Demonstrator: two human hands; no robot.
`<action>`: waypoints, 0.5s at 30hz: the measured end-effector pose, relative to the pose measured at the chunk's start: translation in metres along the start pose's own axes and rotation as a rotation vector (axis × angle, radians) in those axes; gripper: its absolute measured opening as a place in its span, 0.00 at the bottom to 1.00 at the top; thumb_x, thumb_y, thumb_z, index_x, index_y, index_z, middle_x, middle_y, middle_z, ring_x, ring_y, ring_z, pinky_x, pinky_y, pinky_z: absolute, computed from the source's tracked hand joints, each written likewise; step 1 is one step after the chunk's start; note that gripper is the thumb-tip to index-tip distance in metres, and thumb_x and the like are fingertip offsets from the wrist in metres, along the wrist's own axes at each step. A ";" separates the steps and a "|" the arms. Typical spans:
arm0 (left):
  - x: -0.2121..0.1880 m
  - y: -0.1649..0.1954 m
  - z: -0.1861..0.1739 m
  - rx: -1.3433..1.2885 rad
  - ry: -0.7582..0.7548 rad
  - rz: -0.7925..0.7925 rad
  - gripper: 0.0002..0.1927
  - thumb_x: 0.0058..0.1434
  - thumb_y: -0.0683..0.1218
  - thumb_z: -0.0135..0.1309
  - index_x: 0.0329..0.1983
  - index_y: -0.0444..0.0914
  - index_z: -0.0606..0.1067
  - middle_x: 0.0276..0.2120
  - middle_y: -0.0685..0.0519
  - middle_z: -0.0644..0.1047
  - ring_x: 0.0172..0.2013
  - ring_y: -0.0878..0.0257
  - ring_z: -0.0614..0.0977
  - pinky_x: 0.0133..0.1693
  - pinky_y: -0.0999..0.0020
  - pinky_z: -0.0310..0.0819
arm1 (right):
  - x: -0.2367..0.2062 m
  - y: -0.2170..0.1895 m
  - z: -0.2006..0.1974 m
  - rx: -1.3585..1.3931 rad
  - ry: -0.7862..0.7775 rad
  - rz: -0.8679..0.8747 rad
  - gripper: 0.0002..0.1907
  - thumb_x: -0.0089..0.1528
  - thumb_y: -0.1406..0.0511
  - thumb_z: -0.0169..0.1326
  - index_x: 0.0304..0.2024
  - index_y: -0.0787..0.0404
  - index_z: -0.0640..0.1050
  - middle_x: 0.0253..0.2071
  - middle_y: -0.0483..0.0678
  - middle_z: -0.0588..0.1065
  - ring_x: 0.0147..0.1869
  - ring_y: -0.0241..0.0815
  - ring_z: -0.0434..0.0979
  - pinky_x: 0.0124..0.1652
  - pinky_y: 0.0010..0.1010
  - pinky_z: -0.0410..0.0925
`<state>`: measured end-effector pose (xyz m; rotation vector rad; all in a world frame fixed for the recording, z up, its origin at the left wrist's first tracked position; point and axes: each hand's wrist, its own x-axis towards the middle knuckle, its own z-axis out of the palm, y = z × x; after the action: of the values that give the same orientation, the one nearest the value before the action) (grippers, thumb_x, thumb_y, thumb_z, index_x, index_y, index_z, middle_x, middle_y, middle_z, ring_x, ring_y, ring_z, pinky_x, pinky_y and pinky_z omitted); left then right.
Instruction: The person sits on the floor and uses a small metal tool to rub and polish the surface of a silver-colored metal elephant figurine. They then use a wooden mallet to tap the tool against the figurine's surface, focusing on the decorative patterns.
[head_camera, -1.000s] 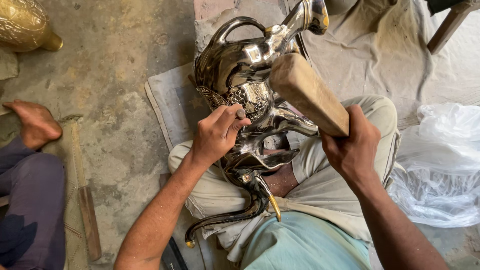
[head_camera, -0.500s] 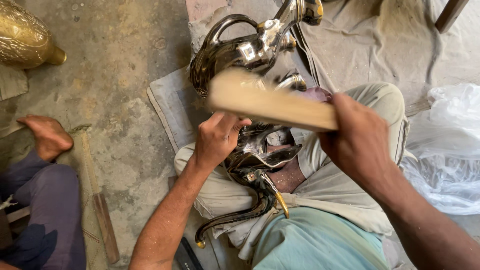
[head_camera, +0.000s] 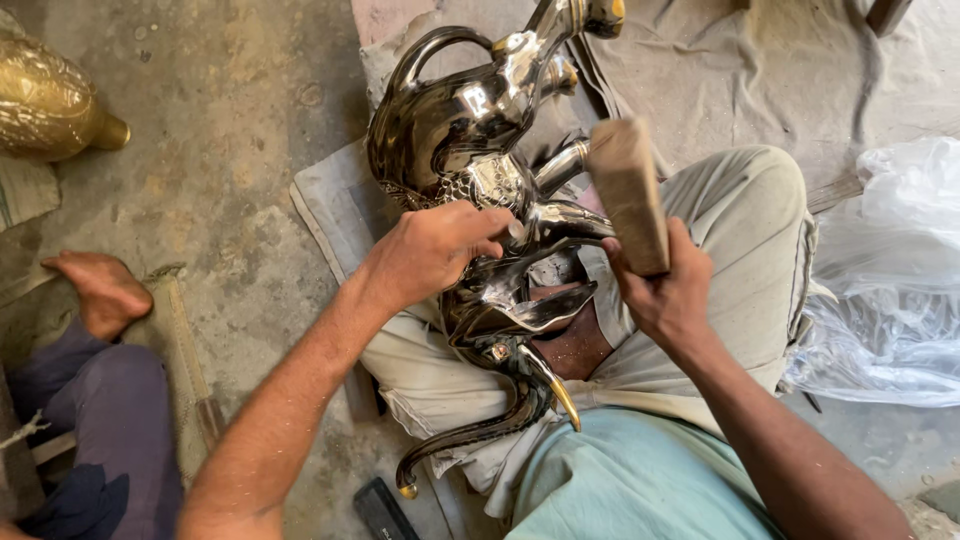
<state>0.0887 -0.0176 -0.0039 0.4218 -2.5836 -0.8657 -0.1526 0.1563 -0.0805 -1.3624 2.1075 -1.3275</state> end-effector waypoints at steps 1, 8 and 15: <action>0.004 0.003 -0.003 0.063 -0.046 0.020 0.20 0.62 0.35 0.55 0.56 0.45 0.74 0.36 0.50 0.80 0.35 0.55 0.86 0.34 0.64 0.83 | -0.001 0.004 0.005 -0.001 0.017 -0.012 0.20 0.63 0.60 0.67 0.38 0.66 0.70 0.29 0.57 0.75 0.30 0.47 0.75 0.33 0.37 0.68; 0.028 0.015 -0.016 0.320 -0.369 0.069 0.19 0.62 0.42 0.56 0.55 0.50 0.72 0.30 0.50 0.76 0.29 0.48 0.82 0.28 0.53 0.78 | -0.009 0.008 0.022 0.015 0.061 -0.109 0.17 0.62 0.64 0.66 0.39 0.66 0.71 0.32 0.59 0.75 0.34 0.49 0.78 0.36 0.37 0.69; 0.028 0.005 -0.011 0.320 -0.391 0.089 0.17 0.61 0.41 0.55 0.52 0.49 0.72 0.31 0.51 0.76 0.30 0.50 0.82 0.30 0.55 0.79 | -0.007 0.005 0.017 -0.015 0.050 -0.248 0.10 0.63 0.67 0.66 0.39 0.61 0.76 0.33 0.52 0.77 0.35 0.48 0.79 0.36 0.36 0.70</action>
<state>0.0682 -0.0303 0.0141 0.2371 -3.0911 -0.5457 -0.1406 0.1540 -0.0949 -1.6568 2.0350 -1.4541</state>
